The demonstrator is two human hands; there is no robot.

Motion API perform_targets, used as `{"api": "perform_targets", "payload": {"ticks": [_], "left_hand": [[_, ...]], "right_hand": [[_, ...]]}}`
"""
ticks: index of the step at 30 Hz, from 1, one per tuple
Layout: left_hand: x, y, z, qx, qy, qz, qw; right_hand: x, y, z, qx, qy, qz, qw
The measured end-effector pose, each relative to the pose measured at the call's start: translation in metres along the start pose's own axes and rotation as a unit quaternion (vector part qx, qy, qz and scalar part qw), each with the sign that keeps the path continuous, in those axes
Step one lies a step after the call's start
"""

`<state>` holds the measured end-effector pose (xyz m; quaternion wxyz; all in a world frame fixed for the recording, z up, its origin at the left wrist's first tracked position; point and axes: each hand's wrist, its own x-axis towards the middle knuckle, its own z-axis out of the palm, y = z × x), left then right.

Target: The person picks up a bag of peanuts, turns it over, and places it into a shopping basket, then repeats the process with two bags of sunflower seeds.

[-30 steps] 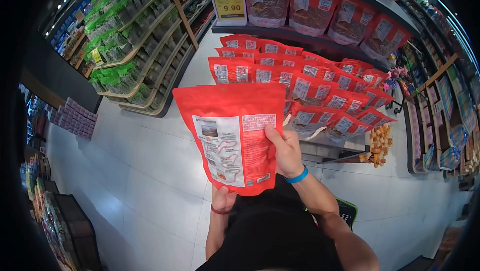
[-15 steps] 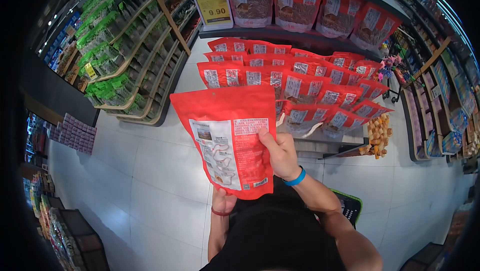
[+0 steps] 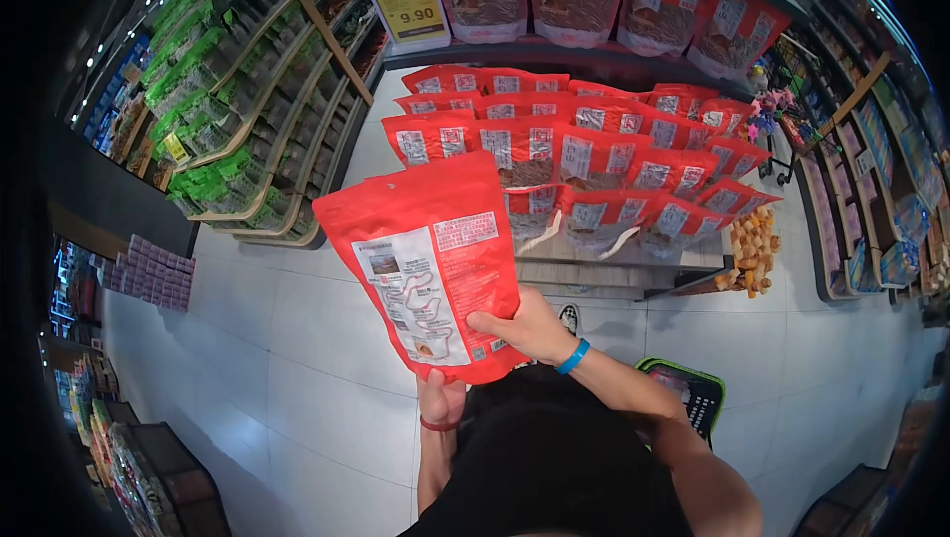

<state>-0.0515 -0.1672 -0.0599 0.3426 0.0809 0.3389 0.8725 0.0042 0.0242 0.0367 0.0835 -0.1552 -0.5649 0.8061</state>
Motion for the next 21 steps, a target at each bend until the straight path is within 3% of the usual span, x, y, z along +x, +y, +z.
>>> {"api": "perform_targets", "payload": {"ticks": [3,5,8,11,14,17,18,20,21], "left_hand": [[-0.011,0.009,-0.003,0.054,-0.043,0.023,0.997],[-0.021,0.014,-0.013,-0.046,-0.051,-0.03,0.997],[-0.023,0.019,-0.029,-0.132,-0.082,-0.034,0.987],[-0.013,0.017,-0.025,-0.127,0.035,-0.071,0.989],[-0.012,0.011,-0.023,-0.155,0.022,-0.095,0.983],[-0.017,0.007,-0.021,-0.167,0.01,-0.11,0.98],[-0.019,0.006,-0.022,-0.167,0.009,-0.116,0.979],[-0.021,0.005,-0.022,-0.167,0.005,-0.118,0.979],[-0.022,0.005,-0.022,-0.167,0.002,-0.121,0.979]], "right_hand": [[-0.001,0.016,-0.012,0.065,-0.009,0.005,0.998],[-0.002,0.02,-0.021,0.112,-0.013,0.005,0.994],[-0.001,0.032,-0.031,0.173,-0.036,0.007,0.984],[0.002,0.039,-0.026,0.232,-0.06,0.026,0.971],[0.0,0.038,-0.011,0.154,-0.07,0.04,0.985],[-0.002,0.035,0.004,-0.072,-0.135,0.03,0.988],[-0.002,0.04,0.011,-0.071,-0.132,0.028,0.988],[-0.004,0.051,0.022,-0.077,-0.025,-0.001,0.997],[-0.006,0.048,0.024,-0.078,-0.024,-0.005,0.997]]}}
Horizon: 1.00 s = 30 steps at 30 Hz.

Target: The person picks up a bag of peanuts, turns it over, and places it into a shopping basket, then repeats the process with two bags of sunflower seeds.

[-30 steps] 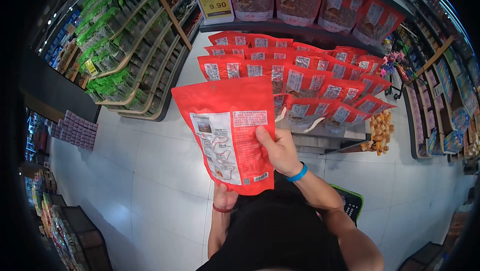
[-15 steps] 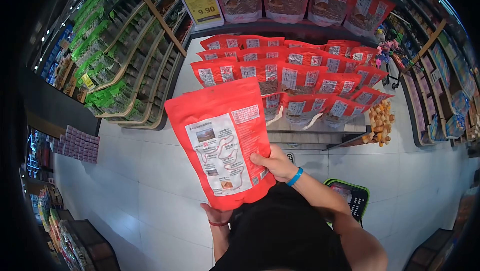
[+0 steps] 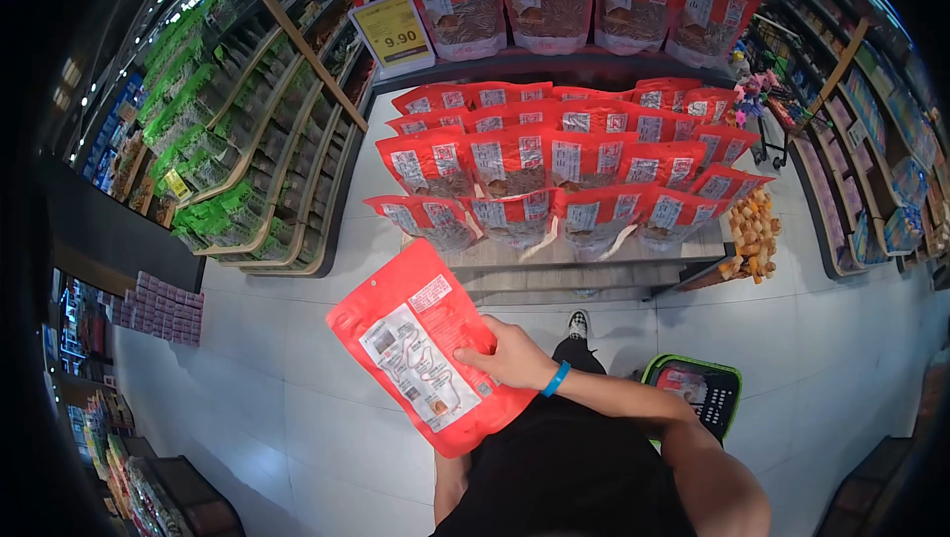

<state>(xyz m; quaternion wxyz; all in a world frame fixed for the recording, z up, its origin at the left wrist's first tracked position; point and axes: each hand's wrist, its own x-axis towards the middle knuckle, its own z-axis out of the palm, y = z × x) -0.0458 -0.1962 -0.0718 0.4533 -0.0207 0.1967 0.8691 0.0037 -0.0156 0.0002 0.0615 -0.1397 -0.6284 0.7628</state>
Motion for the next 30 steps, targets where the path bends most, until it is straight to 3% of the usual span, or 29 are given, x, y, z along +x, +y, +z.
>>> {"api": "perform_targets", "payload": {"ticks": [2,3,5,8,12,15,17,19,21,22,23,25,27,29,30], "left_hand": [[-0.001,0.001,-0.002,0.0,-0.001,-0.001,1.0],[0.0,0.001,-0.002,-0.002,0.0,-0.002,1.0],[0.001,0.003,-0.004,-0.003,-0.003,-0.005,1.0],[0.004,0.008,-0.004,-0.006,-0.007,-0.003,1.0],[0.003,0.012,0.002,0.012,-0.017,0.012,1.0],[-0.001,0.001,0.02,0.117,0.017,0.061,0.991],[0.0,-0.006,0.051,0.259,0.074,0.102,0.958],[-0.003,-0.004,0.059,0.331,0.041,0.137,0.932],[-0.01,0.0,0.068,0.582,-0.006,0.169,0.795],[-0.011,-0.005,0.067,0.629,-0.007,0.177,0.757],[-0.01,-0.005,0.067,0.628,-0.006,0.18,0.757],[-0.009,-0.006,0.065,0.618,-0.007,0.135,0.774],[-0.007,0.0,0.055,0.626,-0.016,0.154,0.764],[-0.009,0.008,0.05,0.58,-0.02,0.108,0.807],[-0.009,0.011,0.06,0.553,-0.006,0.138,0.821]], "right_hand": [[-0.007,-0.009,0.004,-0.174,0.061,0.043,0.982],[-0.008,-0.005,0.004,-0.174,0.062,0.043,0.982],[-0.009,0.004,0.004,-0.287,0.139,-0.118,0.94],[-0.015,-0.023,0.002,-0.376,0.131,-0.19,0.898],[-0.017,-0.017,0.007,-0.353,0.046,-0.209,0.911],[-0.015,-0.008,0.017,-0.26,-0.035,-0.133,0.956],[-0.009,0.009,0.014,-0.002,-0.11,-0.049,0.993],[-0.009,0.01,0.003,0.019,-0.123,-0.041,0.991],[-0.006,0.023,-0.006,0.176,-0.119,0.009,0.977],[-0.006,0.024,-0.007,0.197,-0.111,0.042,0.973],[-0.007,0.028,-0.011,0.195,-0.114,0.042,0.973],[-0.008,0.038,-0.019,0.307,-0.126,0.145,0.932],[-0.003,0.054,-0.025,0.335,-0.141,0.166,0.917],[-0.003,0.088,-0.032,0.529,-0.152,0.212,0.807],[-0.006,0.091,-0.033,0.564,-0.171,0.173,0.789]]}}
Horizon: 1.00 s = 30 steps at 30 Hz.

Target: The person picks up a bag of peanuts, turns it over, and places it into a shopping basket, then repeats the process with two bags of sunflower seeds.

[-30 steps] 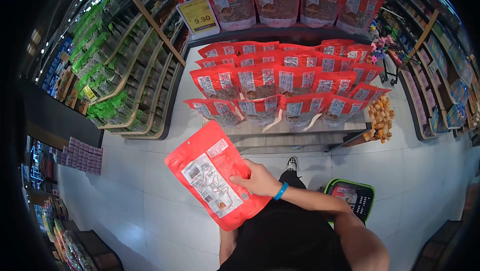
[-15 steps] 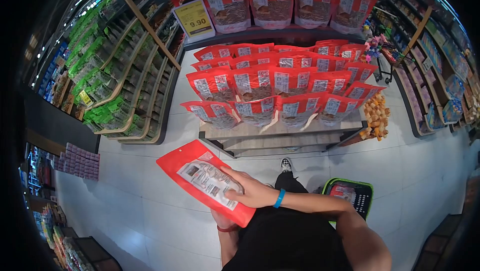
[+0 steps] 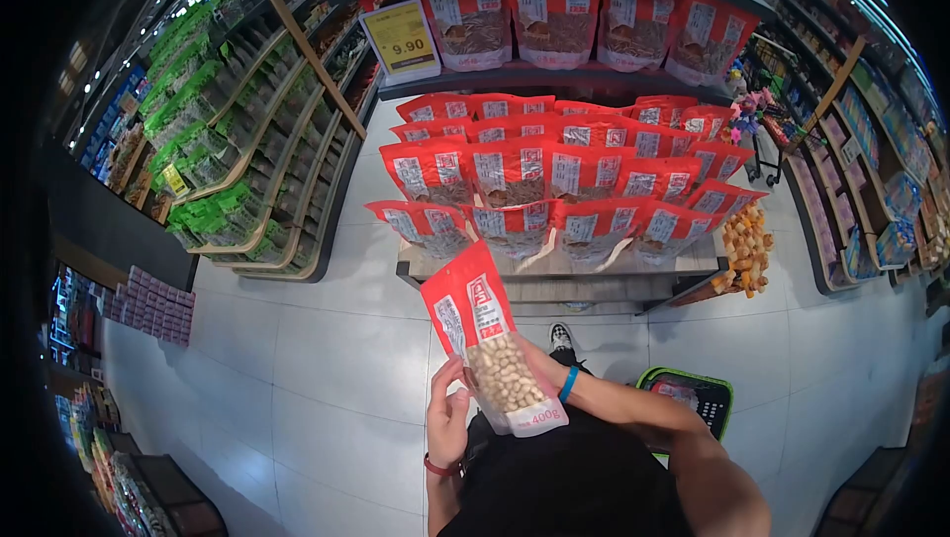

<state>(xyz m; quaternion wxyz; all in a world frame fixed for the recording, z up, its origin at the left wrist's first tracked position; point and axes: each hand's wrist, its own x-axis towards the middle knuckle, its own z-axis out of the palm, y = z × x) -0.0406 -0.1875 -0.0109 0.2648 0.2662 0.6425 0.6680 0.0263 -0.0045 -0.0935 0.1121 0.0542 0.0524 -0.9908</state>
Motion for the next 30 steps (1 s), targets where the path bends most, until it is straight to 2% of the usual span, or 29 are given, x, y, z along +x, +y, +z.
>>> {"api": "perform_targets", "payload": {"ticks": [1,3,7,11,13,14,15,17,19,20,21,23,27,29,30], "left_hand": [[0.0,-0.002,-0.003,0.001,0.0,-0.001,1.0],[0.002,-0.007,-0.01,-0.044,0.063,-0.035,0.996],[0.0,-0.029,-0.015,0.003,0.186,-0.056,0.981],[-0.005,-0.048,-0.011,-0.08,0.148,-0.091,0.981],[-0.005,-0.05,-0.006,-0.167,0.081,-0.144,0.972],[-0.004,-0.051,0.0,-0.265,0.058,-0.142,0.952],[-0.007,-0.059,-0.003,-0.265,0.055,-0.149,0.951],[-0.021,-0.082,-0.011,-0.356,0.017,-0.218,0.909],[-0.026,-0.082,-0.013,-0.356,0.016,-0.224,0.907],[-0.03,-0.089,-0.017,-0.354,-0.005,-0.206,0.912],[-0.03,-0.09,-0.017,-0.352,-0.025,-0.185,0.917],[-0.033,-0.089,-0.016,-0.348,-0.014,-0.203,0.915],[-0.033,-0.087,-0.005,-0.349,-0.007,-0.227,0.909],[-0.03,-0.082,0.004,-0.337,-0.003,-0.229,0.913],[-0.028,-0.079,0.009,-0.326,0.0,-0.23,0.917]], "right_hand": [[-0.002,0.002,-0.004,0.015,-0.018,-0.005,1.0],[-0.005,0.005,-0.009,0.026,-0.024,-0.006,0.999],[-0.01,0.008,-0.01,0.007,-0.003,-0.02,1.0],[-0.014,0.012,-0.014,-0.01,0.025,-0.044,0.999],[-0.013,0.014,-0.019,-0.022,0.044,-0.056,0.997],[-0.013,0.015,-0.021,-0.035,0.056,-0.064,0.996],[-0.014,0.018,-0.024,-0.051,0.07,-0.07,0.994],[-0.018,0.024,-0.027,-0.085,0.106,-0.086,0.987],[-0.024,0.021,-0.003,-0.124,0.159,-0.078,0.976],[-0.029,0.015,0.031,-0.15,0.205,-0.056,0.966],[-0.031,0.017,0.033,-0.148,0.206,-0.058,0.966],[-0.036,0.021,0.034,-0.24,0.243,-0.11,0.933],[-0.046,0.019,0.022,-0.269,0.239,-0.104,0.927],[-0.053,0.014,0.029,-0.246,0.272,-0.106,0.924],[-0.058,0.012,0.027,-0.275,0.291,-0.116,0.909]]}}
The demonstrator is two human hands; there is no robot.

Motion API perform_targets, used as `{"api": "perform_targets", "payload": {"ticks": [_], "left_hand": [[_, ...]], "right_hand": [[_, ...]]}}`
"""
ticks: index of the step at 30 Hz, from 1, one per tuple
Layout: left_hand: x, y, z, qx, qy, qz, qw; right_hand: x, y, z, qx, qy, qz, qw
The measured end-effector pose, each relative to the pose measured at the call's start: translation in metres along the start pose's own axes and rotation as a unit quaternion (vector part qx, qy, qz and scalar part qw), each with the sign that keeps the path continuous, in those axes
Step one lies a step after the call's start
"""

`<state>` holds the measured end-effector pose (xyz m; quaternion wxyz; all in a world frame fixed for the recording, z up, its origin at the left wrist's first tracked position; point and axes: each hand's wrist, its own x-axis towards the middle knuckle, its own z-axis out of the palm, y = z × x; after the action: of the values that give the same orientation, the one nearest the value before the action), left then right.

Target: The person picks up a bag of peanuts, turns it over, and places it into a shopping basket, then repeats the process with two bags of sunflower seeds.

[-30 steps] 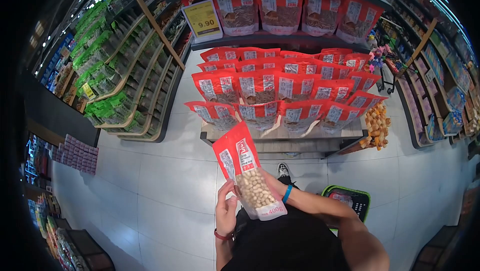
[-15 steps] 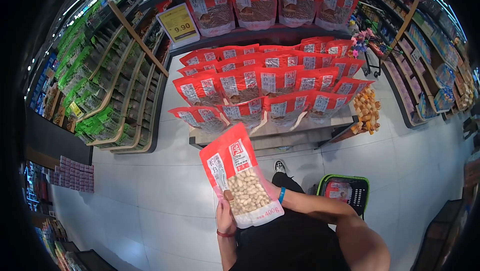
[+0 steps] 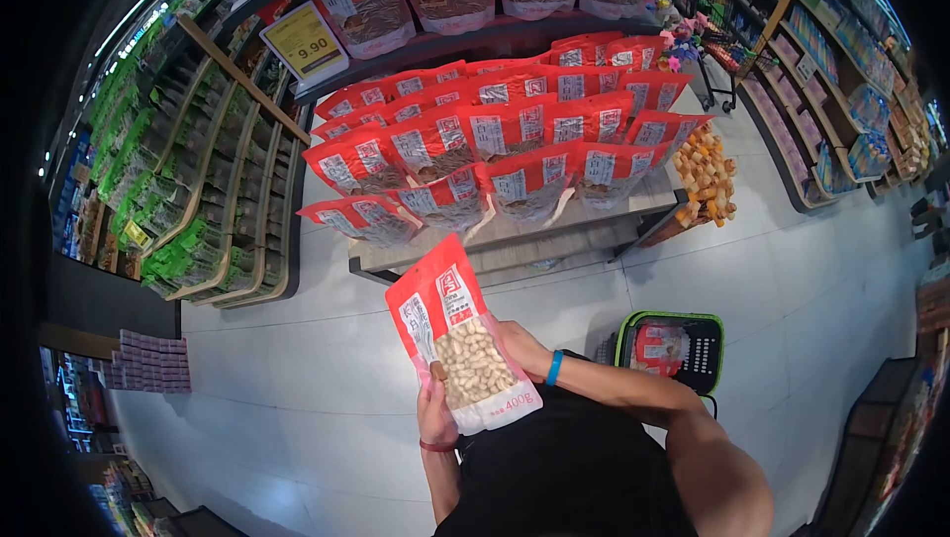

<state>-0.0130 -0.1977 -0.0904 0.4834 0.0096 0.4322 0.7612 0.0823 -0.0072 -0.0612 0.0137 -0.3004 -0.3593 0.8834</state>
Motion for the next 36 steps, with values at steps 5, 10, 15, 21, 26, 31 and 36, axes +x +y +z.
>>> {"api": "perform_targets", "payload": {"ticks": [5,10,15,21,26,31,36], "left_hand": [[0.002,-0.019,0.024,0.048,-0.006,-0.004,0.999],[-0.011,-0.048,0.043,0.123,-0.002,-0.011,0.992],[-0.037,-0.07,0.069,0.132,-0.03,-0.061,0.989],[-0.066,-0.099,0.091,0.152,-0.005,-0.041,0.988],[-0.074,-0.121,0.103,0.214,-0.01,-0.03,0.976],[-0.074,-0.135,0.109,0.283,-0.034,-0.09,0.954],[-0.066,-0.138,0.125,0.317,-0.142,-0.186,0.919]], "right_hand": [[-0.027,0.01,-0.032,0.104,0.012,-0.006,0.994],[-0.071,0.022,-0.068,0.182,0.0,-0.046,0.982],[-0.115,0.028,-0.089,0.18,0.003,-0.06,0.982],[-0.156,0.034,-0.12,0.071,0.002,-0.045,0.996],[-0.18,0.057,-0.146,0.021,-0.024,-0.094,0.995],[-0.207,0.074,-0.165,0.008,0.044,-0.125,0.991],[-0.219,0.088,-0.183,0.054,0.073,-0.144,0.985]]}}
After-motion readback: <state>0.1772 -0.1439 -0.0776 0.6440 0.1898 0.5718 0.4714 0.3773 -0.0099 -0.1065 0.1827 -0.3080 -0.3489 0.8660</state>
